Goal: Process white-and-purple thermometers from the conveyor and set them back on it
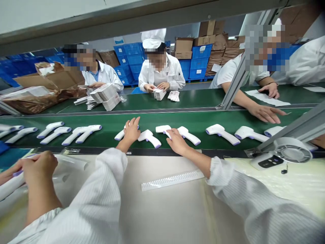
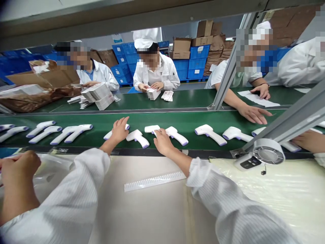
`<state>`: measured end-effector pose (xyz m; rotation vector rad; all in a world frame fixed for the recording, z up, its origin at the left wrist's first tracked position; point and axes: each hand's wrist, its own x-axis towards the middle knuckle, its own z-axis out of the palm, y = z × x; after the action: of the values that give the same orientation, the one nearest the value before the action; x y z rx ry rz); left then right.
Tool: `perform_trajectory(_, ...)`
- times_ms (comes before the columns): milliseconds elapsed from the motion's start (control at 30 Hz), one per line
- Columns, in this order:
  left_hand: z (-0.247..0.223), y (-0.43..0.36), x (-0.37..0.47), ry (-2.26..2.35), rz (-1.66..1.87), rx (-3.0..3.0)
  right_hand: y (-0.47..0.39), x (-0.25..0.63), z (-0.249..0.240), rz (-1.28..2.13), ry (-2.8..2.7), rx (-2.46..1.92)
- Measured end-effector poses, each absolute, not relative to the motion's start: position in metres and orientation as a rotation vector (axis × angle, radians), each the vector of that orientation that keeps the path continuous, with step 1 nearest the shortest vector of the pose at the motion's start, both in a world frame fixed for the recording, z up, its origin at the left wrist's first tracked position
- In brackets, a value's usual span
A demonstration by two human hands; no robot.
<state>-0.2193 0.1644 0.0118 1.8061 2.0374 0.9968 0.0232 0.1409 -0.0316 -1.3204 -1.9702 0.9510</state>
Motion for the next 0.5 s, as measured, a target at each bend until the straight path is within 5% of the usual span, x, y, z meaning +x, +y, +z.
perform_trajectory(300, 0.011, 0.215, -0.265, 2.039, 0.687, 1.940, 0.095, 0.127, -0.017, 0.929, -2.269, -1.335)
perform_trajectory(500, 0.040, 0.169, -0.221, 1.793, 1.332, 1.789, 0.055, 0.155, -0.020, 1.128, -2.367, -1.403)
